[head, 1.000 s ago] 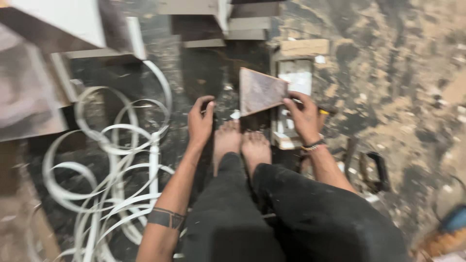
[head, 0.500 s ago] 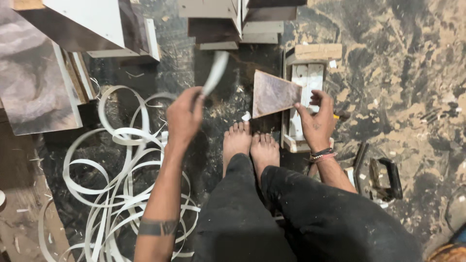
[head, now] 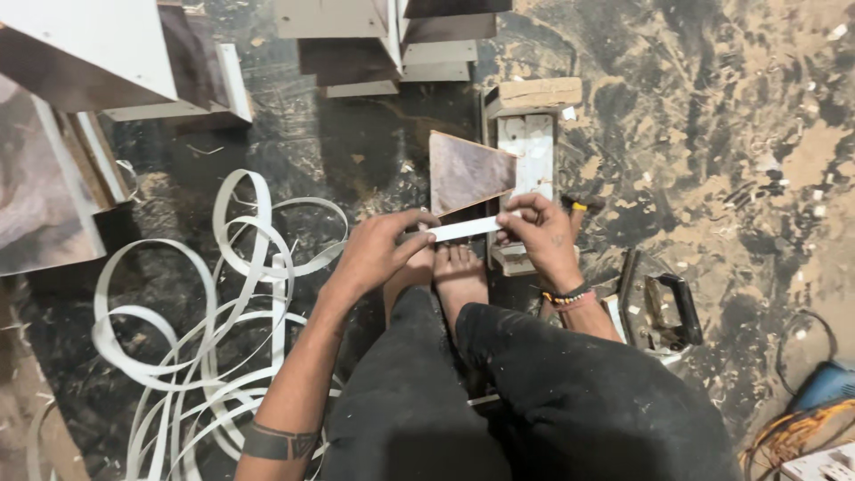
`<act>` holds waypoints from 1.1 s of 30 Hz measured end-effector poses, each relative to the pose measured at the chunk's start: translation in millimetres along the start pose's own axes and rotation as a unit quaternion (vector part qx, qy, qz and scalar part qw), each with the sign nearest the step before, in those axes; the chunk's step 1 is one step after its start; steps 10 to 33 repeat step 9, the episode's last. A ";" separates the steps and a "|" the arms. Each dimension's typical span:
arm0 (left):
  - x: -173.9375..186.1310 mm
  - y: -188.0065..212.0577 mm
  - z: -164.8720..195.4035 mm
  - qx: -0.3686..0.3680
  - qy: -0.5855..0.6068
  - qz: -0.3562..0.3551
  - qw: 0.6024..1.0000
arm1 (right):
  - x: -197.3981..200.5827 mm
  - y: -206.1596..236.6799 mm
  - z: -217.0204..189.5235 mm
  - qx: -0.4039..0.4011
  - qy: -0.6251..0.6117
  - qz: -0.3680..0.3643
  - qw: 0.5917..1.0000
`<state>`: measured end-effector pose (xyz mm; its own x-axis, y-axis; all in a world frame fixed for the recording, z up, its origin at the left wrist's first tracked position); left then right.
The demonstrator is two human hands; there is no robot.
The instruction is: The person kneels on the workshop floor and applies white edge banding tape to the edges of small triangular wood panels. They press the tape with a hand-held iron, fold it over the panel edge, and trim off the excess strip, repeating the process on additional panels.
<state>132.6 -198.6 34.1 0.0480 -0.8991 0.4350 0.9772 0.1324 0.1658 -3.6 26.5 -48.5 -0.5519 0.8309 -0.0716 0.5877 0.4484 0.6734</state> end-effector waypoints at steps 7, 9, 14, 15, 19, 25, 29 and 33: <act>-17.2 -7.5 -13.6 -0.082 -0.018 0.094 0.992 | 27.5 -1.1 -1.6 0.073 0.070 0.104 0.989; -23.0 -14.8 -18.6 -0.047 -0.061 0.084 0.994 | 30.3 -7.8 -7.3 0.087 0.077 0.135 0.984; -23.0 -14.8 -18.6 -0.047 -0.061 0.084 0.994 | 30.3 -7.8 -7.3 0.087 0.077 0.135 0.984; -23.0 -14.8 -18.6 -0.047 -0.061 0.084 0.994 | 30.3 -7.8 -7.3 0.087 0.077 0.135 0.984; -23.0 -14.8 -18.6 -0.047 -0.061 0.084 0.994 | 30.3 -7.8 -7.3 0.087 0.077 0.135 0.984; -23.0 -14.8 -18.6 -0.047 -0.061 0.084 0.994 | 30.3 -7.8 -7.3 0.087 0.077 0.135 0.984; -23.0 -14.8 -18.6 -0.047 -0.061 0.084 0.994 | 30.3 -7.8 -7.3 0.087 0.077 0.135 0.984; -23.0 -14.8 -18.6 -0.047 -0.061 0.084 0.994 | 30.3 -7.8 -7.3 0.087 0.077 0.135 0.984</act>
Point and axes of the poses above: each hand's wrist, its own y-axis away from the middle knuckle, its own x-axis out of the back of the hand, z = x × y, the point moved 8 cm from there along -y, towards the middle knuckle, and after that the axes turned 12 degrees about -x, right-handed, at the moved point
